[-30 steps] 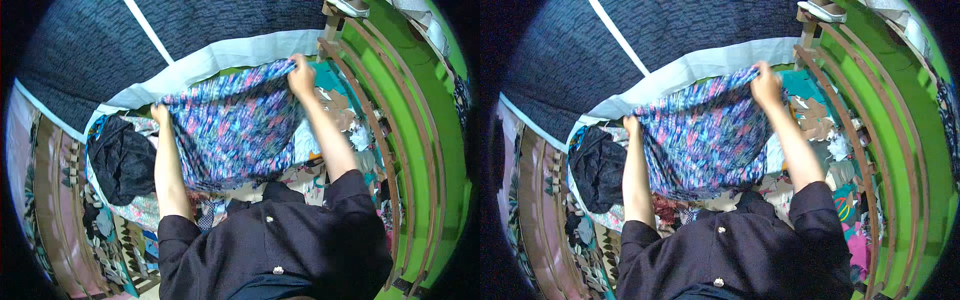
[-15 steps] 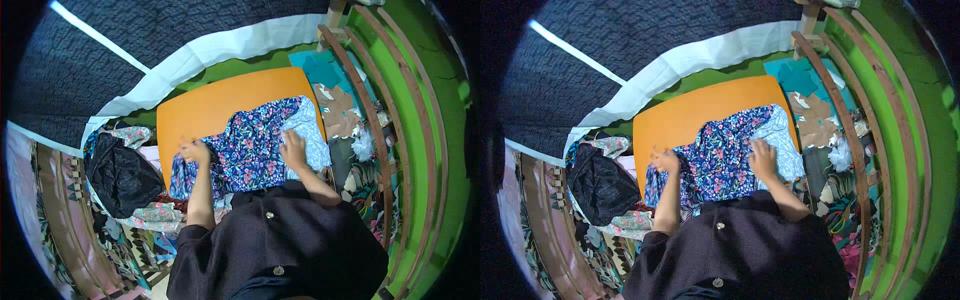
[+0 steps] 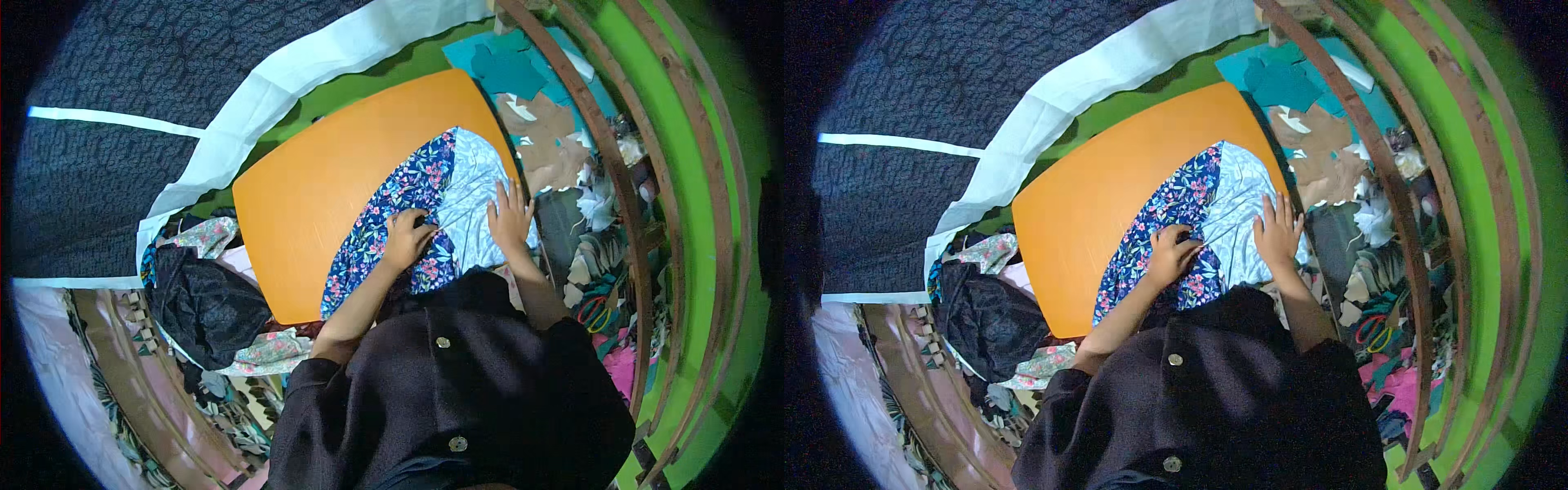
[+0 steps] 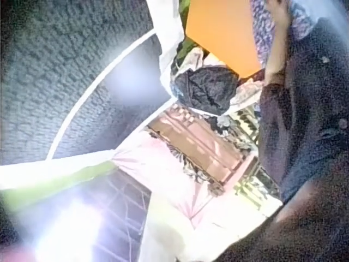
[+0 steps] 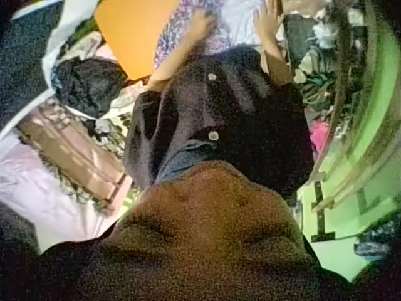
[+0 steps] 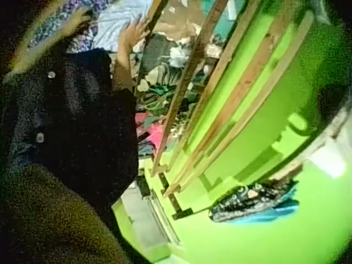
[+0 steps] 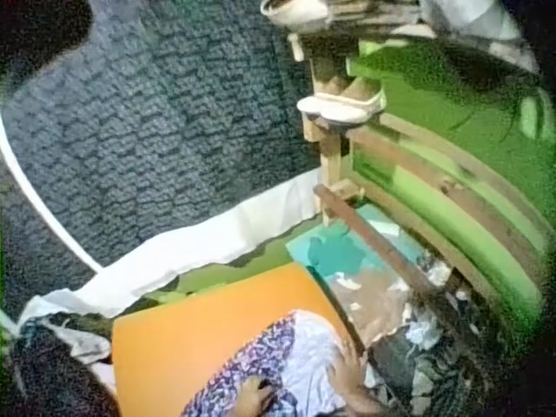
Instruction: Fold various pieces of patterned and plain fabric on a small table.
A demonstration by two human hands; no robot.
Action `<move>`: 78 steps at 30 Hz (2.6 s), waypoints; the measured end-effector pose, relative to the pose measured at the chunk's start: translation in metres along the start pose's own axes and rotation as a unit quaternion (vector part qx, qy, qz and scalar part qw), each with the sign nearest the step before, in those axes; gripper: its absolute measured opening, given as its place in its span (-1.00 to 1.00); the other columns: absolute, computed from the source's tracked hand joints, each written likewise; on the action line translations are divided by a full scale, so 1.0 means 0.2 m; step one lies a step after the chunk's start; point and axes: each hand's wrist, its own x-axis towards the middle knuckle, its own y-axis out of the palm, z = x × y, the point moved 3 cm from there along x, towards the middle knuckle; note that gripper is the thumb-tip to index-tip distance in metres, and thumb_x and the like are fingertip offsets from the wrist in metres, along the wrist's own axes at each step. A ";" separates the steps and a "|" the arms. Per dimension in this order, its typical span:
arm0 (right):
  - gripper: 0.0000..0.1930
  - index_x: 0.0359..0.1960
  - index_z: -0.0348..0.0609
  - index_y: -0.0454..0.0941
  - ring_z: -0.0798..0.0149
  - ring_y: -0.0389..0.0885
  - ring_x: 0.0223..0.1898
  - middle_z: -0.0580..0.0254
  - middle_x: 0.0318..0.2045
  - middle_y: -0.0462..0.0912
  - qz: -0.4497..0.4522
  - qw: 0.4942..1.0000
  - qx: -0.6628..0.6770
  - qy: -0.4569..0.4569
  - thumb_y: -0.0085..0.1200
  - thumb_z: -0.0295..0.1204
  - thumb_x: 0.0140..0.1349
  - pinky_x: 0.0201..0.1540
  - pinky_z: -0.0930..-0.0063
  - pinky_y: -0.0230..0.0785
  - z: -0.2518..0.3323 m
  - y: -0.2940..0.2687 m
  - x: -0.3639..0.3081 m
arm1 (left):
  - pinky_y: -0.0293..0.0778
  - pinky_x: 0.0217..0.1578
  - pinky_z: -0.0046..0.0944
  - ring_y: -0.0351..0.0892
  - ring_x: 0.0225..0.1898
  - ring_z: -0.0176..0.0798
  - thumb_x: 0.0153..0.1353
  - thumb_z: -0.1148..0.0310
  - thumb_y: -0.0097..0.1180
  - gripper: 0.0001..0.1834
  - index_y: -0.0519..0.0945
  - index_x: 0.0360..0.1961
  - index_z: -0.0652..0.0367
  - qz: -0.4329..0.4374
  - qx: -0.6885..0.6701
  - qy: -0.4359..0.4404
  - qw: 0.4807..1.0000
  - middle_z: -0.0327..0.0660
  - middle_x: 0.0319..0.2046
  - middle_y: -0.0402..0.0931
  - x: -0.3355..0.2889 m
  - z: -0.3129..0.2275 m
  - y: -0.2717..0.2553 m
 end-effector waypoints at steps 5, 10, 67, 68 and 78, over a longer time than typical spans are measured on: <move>-0.53 0.13 0.12 0.26 0.14 0.09 0.23 0.15 0.19 0.19 -0.030 0.999 0.005 0.012 -0.11 -0.20 0.14 0.17 -0.15 -0.23 0.04 -0.01 0.04 | 0.25 -0.27 -0.22 0.41 -0.26 -0.16 -0.10 0.39 0.22 -0.86 0.62 -0.42 0.03 0.009 -0.096 0.023 0.995 -0.25 -0.35 0.45 -0.07 -0.03 -0.10; -0.65 -0.05 0.09 0.46 0.11 0.23 0.08 0.17 -0.03 0.40 -0.115 0.986 0.123 -0.001 -0.06 -0.18 0.11 0.11 -0.16 -0.26 0.19 -0.08 0.02 | 0.36 -0.25 -0.23 0.49 -0.28 -0.13 -0.08 0.44 0.20 -0.87 0.61 -0.42 0.13 0.000 -0.168 0.014 0.986 -0.20 -0.34 0.51 -0.12 -0.06 -0.15; -0.63 -0.58 -0.19 0.45 0.36 0.40 -0.58 0.22 -0.68 0.42 0.446 0.798 0.386 -0.126 0.00 -0.11 0.14 -0.46 0.38 0.24 0.57 0.02 -0.30 | 0.34 -0.39 -0.46 0.46 -0.46 -0.39 0.07 0.56 -0.02 -0.82 0.59 -0.29 0.26 -0.358 0.001 -0.159 0.920 -0.24 -0.48 0.51 0.37 0.87 -1.63; -0.63 -0.62 -0.21 0.41 0.45 0.30 -0.62 0.29 -0.72 0.35 0.394 0.787 0.466 -0.091 0.00 -0.16 0.17 -0.55 0.43 0.18 0.56 -0.06 -0.24 | 0.35 -0.39 -0.48 0.46 -0.46 -0.42 0.10 0.54 -0.02 -0.81 0.58 -0.27 0.27 -0.362 -0.066 -0.214 0.905 -0.26 -0.48 0.52 0.36 0.97 -1.70; -0.73 -0.46 -0.23 0.42 0.50 0.32 -0.53 0.36 -0.64 0.36 0.175 0.803 0.556 -0.124 -0.04 -0.25 0.21 -0.45 0.54 0.21 0.70 -0.50 0.17 | 0.35 -0.51 -0.08 0.46 -0.60 -0.02 0.06 0.24 -0.01 -0.67 0.47 -0.65 0.33 -0.360 0.255 -0.190 0.877 -0.01 -0.68 0.48 0.32 1.39 -1.65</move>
